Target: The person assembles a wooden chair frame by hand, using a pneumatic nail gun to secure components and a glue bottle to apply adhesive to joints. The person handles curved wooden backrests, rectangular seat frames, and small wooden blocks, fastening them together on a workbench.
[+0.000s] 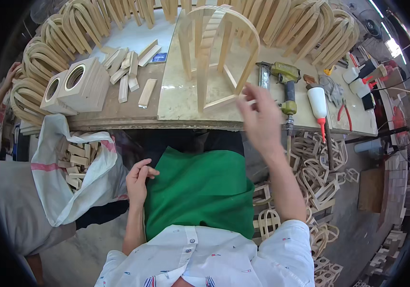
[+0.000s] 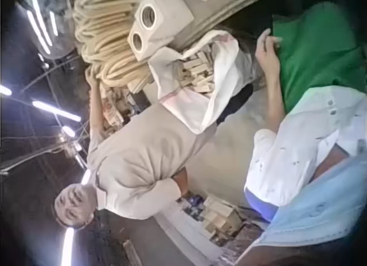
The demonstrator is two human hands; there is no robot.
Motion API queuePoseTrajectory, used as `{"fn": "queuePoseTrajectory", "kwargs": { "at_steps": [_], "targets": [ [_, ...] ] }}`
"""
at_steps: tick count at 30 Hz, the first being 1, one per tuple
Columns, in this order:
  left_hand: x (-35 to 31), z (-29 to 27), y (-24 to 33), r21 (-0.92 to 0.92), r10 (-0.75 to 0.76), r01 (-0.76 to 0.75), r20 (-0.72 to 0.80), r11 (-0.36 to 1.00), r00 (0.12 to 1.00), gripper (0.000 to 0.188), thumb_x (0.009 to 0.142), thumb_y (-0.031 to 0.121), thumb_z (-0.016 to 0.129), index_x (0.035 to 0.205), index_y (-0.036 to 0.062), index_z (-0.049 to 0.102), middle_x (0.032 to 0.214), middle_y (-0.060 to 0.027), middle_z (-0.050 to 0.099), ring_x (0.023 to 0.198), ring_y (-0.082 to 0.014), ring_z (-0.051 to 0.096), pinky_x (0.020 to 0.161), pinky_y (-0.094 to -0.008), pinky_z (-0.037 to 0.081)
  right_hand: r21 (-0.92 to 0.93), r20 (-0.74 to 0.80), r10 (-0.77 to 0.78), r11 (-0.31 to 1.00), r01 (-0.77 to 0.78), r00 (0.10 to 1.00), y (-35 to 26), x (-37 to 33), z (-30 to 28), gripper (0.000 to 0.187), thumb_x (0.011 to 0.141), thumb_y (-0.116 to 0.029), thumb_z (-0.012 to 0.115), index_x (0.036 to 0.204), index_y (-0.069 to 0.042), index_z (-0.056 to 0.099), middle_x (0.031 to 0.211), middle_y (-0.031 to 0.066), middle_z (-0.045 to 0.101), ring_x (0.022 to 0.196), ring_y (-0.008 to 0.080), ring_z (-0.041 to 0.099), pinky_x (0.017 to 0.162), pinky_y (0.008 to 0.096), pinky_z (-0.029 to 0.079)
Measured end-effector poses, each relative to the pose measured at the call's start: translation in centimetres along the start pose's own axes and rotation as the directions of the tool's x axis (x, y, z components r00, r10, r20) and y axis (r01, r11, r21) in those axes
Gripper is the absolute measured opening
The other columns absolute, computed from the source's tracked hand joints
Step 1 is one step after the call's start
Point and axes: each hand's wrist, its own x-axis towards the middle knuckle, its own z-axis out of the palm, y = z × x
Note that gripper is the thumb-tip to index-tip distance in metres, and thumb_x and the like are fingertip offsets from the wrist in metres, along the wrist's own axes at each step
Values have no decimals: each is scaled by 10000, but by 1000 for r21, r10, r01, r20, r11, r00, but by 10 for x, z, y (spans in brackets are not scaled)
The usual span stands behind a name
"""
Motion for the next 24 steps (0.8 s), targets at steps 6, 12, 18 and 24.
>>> {"fn": "queuePoseTrajectory", "kwargs": {
  "at_steps": [6,12,18,24],
  "targets": [
    [-8,-1,-5,-79,-5,0,-63,997,998,214,984,92,490,1127,-11,612,764,-41,624,661,-75,568,616,-212,439,-104,42,0,995,5,999,-12,7,52,382,797,-218,756,1033,30,586,910,141,613,675,223,572,613,339,475],
    [-12,-17,7,-31,-138,135,-152,990,979,189,985,118,501,1081,1,614,651,-5,557,555,-52,494,528,-206,386,10,-12,34,999,-34,999,-3,13,77,282,830,-169,720,942,34,559,746,150,603,588,260,598,555,377,466],
    [-8,-23,-9,-85,-44,33,-127,996,991,212,995,104,472,1115,-3,611,665,-15,581,578,-79,539,571,-209,430,-82,38,-57,995,60,998,-8,11,61,224,844,-123,697,948,28,569,753,156,621,625,278,631,574,375,484],
    [13,-15,-5,35,29,-26,-87,999,996,234,992,117,481,1148,1,611,677,-19,595,597,-80,555,581,-216,447,-51,94,-61,997,66,994,9,24,41,216,868,-105,663,1032,20,598,791,139,650,691,235,642,643,342,495]
  ]
}}
